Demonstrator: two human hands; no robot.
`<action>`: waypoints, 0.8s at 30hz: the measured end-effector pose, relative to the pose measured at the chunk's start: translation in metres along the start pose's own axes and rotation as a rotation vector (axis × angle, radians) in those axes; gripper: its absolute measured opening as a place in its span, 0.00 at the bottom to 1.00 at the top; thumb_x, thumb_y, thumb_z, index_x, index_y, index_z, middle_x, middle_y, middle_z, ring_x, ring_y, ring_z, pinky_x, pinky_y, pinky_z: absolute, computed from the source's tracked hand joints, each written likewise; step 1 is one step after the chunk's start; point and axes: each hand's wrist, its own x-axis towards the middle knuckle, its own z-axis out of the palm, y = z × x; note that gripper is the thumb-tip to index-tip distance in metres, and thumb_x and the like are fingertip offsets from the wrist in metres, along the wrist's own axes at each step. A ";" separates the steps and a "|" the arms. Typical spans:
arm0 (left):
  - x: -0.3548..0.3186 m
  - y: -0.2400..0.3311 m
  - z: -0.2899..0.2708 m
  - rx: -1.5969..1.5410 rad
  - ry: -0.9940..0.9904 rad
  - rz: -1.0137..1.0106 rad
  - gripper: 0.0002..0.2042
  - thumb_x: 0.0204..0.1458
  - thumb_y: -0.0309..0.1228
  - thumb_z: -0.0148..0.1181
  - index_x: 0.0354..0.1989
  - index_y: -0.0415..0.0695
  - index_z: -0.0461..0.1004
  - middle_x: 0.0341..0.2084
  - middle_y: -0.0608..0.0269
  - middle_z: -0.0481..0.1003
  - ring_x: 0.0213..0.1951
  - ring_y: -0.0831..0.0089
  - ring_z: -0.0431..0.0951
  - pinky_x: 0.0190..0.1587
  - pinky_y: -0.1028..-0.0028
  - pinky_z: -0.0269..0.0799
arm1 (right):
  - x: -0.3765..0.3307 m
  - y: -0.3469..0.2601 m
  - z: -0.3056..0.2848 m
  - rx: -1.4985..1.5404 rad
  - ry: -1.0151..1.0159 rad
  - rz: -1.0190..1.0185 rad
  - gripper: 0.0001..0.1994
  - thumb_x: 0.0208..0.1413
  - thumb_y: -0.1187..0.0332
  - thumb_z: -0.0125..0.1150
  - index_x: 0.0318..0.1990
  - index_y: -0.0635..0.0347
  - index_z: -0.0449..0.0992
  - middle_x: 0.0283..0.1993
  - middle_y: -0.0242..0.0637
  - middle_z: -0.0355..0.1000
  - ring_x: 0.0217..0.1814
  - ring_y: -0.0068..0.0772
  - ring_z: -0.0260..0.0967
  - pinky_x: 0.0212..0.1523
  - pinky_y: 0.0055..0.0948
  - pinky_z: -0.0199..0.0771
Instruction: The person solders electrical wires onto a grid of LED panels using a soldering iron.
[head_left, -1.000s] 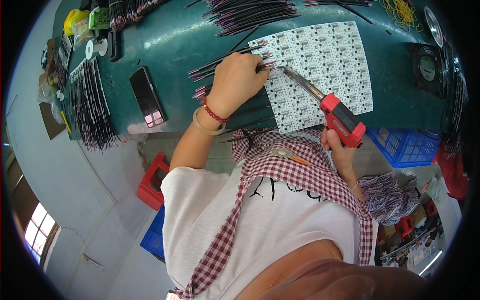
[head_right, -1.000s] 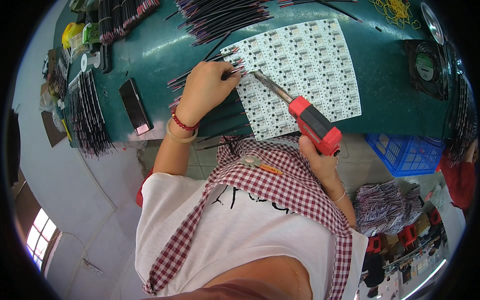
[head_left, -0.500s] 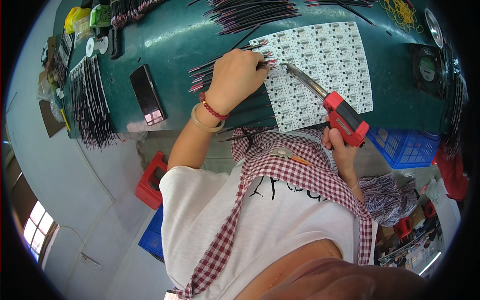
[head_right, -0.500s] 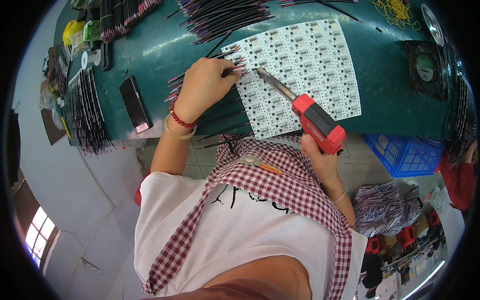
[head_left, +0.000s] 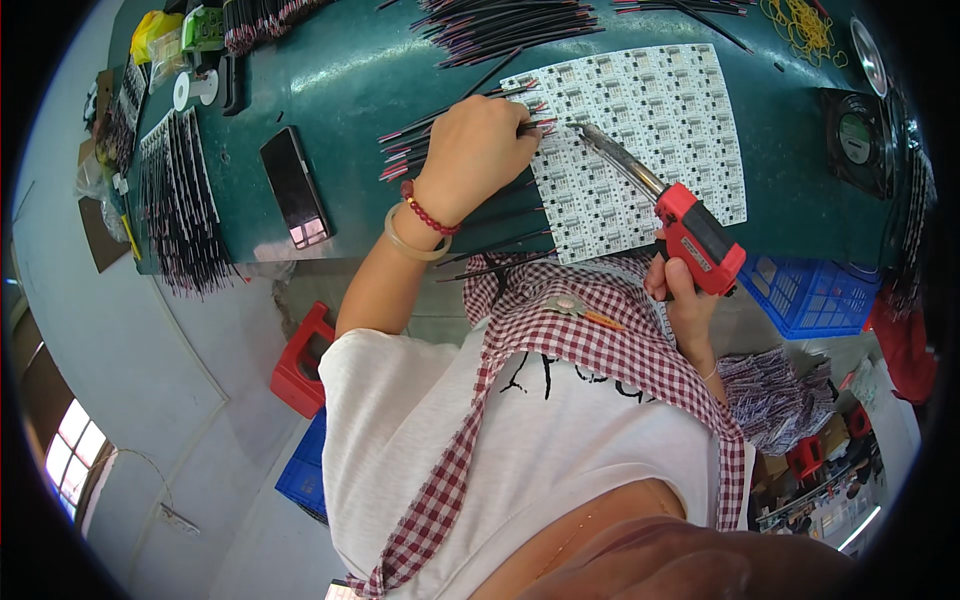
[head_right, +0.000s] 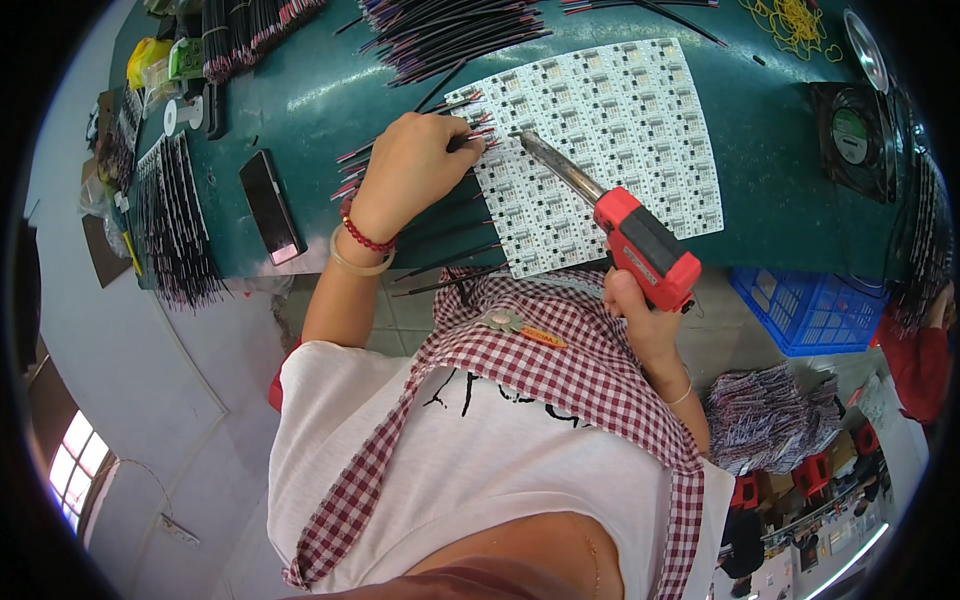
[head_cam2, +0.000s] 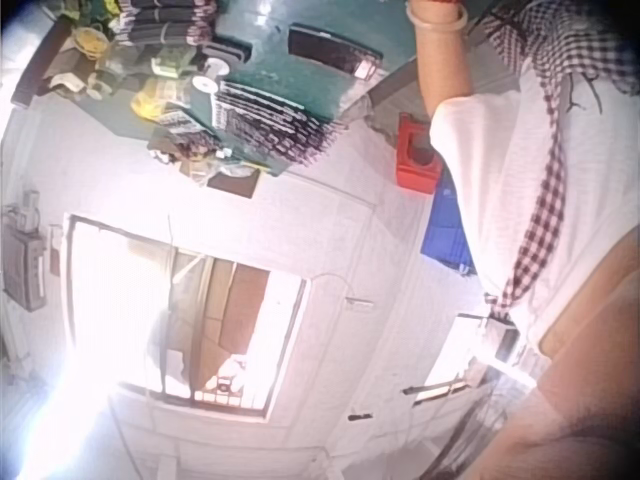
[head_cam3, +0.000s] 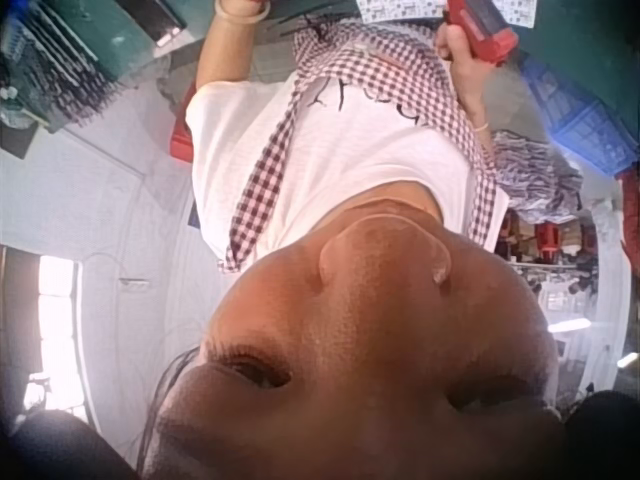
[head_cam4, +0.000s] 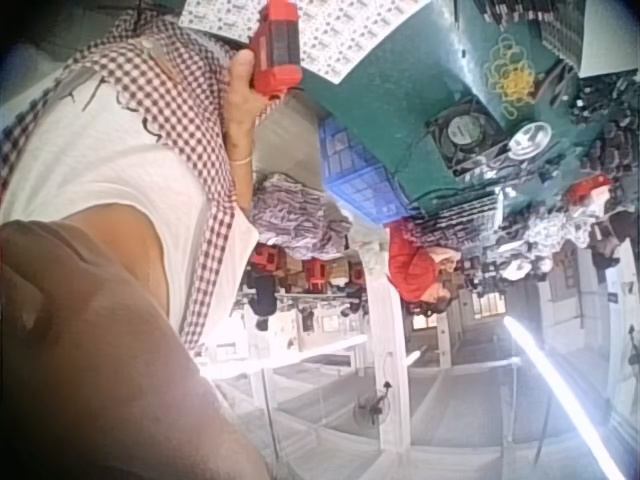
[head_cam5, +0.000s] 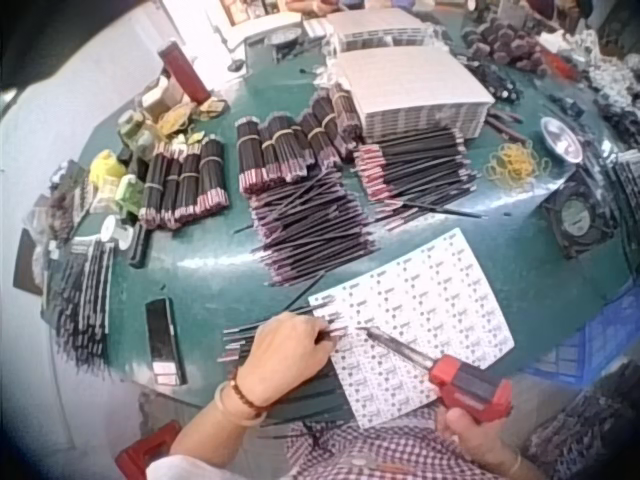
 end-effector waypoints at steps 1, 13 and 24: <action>0.000 0.000 0.000 0.000 0.001 -0.001 0.11 0.46 0.36 0.60 0.26 0.40 0.79 0.16 0.50 0.73 0.22 0.52 0.74 0.28 0.62 0.70 | 0.000 -0.002 0.000 0.013 -0.017 0.018 0.18 0.59 0.64 0.53 0.50 0.70 0.66 0.20 0.33 0.64 0.18 0.19 0.58 0.19 0.19 0.59; 0.001 -0.002 -0.003 -0.018 -0.029 0.004 0.11 0.47 0.37 0.60 0.28 0.41 0.79 0.19 0.50 0.74 0.26 0.51 0.75 0.31 0.62 0.70 | 0.000 0.003 -0.001 0.051 -0.038 0.092 0.15 0.60 0.63 0.50 0.47 0.68 0.65 0.19 0.32 0.62 0.17 0.19 0.56 0.20 0.22 0.61; 0.000 0.000 -0.003 0.029 -0.006 0.038 0.10 0.47 0.37 0.60 0.27 0.41 0.78 0.19 0.50 0.74 0.26 0.51 0.75 0.31 0.60 0.70 | -0.009 0.004 0.003 0.012 0.031 0.128 0.10 0.59 0.66 0.53 0.31 0.65 0.73 0.21 0.29 0.67 0.21 0.14 0.60 0.23 0.17 0.59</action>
